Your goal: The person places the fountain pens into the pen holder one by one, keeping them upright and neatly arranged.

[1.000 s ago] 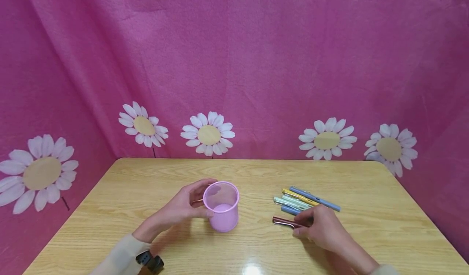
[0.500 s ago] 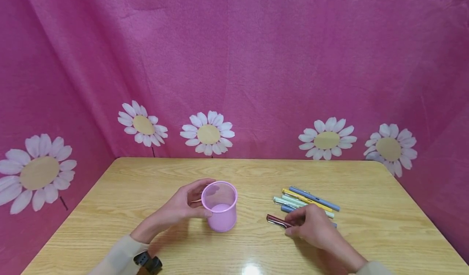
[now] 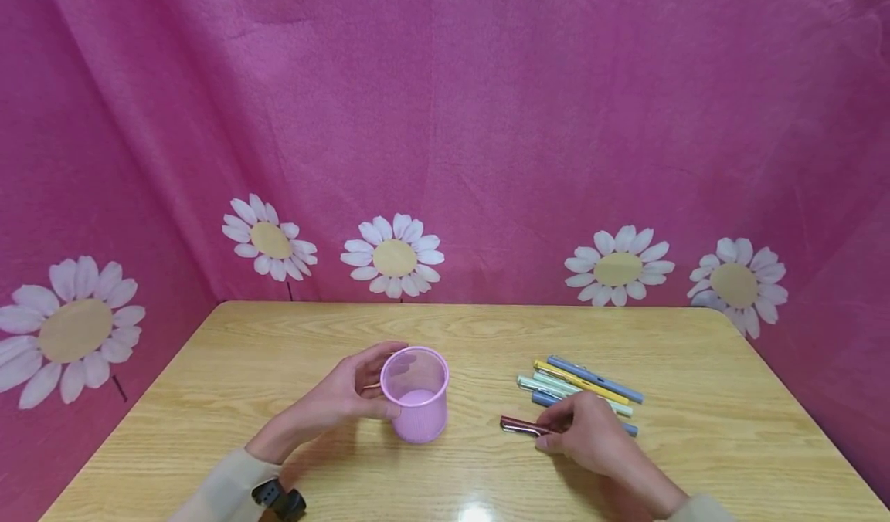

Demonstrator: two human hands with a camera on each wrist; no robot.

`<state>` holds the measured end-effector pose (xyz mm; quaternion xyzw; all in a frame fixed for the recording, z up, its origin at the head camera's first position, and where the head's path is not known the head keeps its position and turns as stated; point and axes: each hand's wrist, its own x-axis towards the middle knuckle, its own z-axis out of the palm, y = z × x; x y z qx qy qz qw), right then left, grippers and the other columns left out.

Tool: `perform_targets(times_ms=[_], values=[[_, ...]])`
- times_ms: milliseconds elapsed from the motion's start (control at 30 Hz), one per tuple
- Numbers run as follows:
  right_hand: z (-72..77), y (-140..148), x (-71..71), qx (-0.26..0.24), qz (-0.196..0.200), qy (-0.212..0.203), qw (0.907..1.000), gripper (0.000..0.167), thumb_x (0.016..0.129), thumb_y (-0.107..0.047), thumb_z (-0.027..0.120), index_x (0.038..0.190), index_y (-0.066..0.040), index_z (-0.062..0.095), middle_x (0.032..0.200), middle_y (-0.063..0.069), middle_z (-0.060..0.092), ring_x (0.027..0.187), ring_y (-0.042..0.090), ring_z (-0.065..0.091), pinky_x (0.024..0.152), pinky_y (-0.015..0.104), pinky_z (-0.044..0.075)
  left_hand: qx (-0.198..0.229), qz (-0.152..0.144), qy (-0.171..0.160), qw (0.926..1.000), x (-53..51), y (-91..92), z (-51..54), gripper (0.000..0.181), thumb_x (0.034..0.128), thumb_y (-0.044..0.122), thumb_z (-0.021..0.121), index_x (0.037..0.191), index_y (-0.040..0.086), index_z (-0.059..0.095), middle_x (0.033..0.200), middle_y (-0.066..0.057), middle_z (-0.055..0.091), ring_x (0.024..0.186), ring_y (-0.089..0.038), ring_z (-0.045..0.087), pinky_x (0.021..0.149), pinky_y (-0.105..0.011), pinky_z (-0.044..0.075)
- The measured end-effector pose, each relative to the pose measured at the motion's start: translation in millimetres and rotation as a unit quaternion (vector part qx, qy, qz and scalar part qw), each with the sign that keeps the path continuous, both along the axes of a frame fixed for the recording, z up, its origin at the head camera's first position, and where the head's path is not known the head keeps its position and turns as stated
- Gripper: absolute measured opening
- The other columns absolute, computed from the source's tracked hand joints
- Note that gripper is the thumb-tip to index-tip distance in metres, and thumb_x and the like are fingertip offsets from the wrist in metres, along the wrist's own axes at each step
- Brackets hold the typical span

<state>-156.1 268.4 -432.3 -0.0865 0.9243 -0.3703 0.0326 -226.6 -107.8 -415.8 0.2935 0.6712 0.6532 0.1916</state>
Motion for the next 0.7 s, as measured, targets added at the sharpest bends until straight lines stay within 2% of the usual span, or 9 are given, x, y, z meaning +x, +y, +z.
perform_targets(times_ms=[133, 367, 700], values=[[1.2, -0.4, 0.5, -0.009, -0.003, -0.009, 0.9999, 0.025, 0.077, -0.017, 0.096, 0.096, -0.010, 0.082, 0.084, -0.005, 0.073, 0.077, 0.009, 0.059, 0.064, 0.024, 0.047, -0.004, -0.009, -0.001, 1.0000, -0.4, -0.7, -0.1, 0.087, 0.0885, 0.000, 0.082, 0.160, -0.005, 0.034, 0.155, -0.028, 0.048, 0.144, -0.047, 0.043, 0.119, -0.056, 0.035], [2.6, 1.3, 3.8, 0.007, -0.045, -0.018, 0.9988, 0.035, 0.074, -0.021, 0.098, 0.103, -0.008, 0.082, 0.090, -0.003, 0.076, 0.084, 0.013, 0.063, 0.070, 0.026, 0.050, 0.007, -0.018, -0.011, 0.9998, -2.2, -2.4, -0.3, 0.092, 0.0884, -0.002, 0.081, 0.161, -0.009, 0.026, 0.157, -0.030, 0.044, 0.147, -0.047, 0.039, 0.120, -0.054, 0.032], [1.4, -4.3, 3.6, -0.005, -0.046, -0.025, 0.9986, 0.028, 0.075, -0.018, 0.097, 0.098, -0.009, 0.083, 0.086, -0.003, 0.076, 0.080, 0.014, 0.061, 0.064, 0.025, 0.048, -0.017, -0.016, -0.008, 0.9997, -3.2, -1.5, 0.6, 0.089, 0.0893, 0.000, 0.081, 0.162, -0.005, 0.030, 0.157, -0.025, 0.047, 0.144, -0.047, 0.043, 0.118, -0.056, 0.036]])
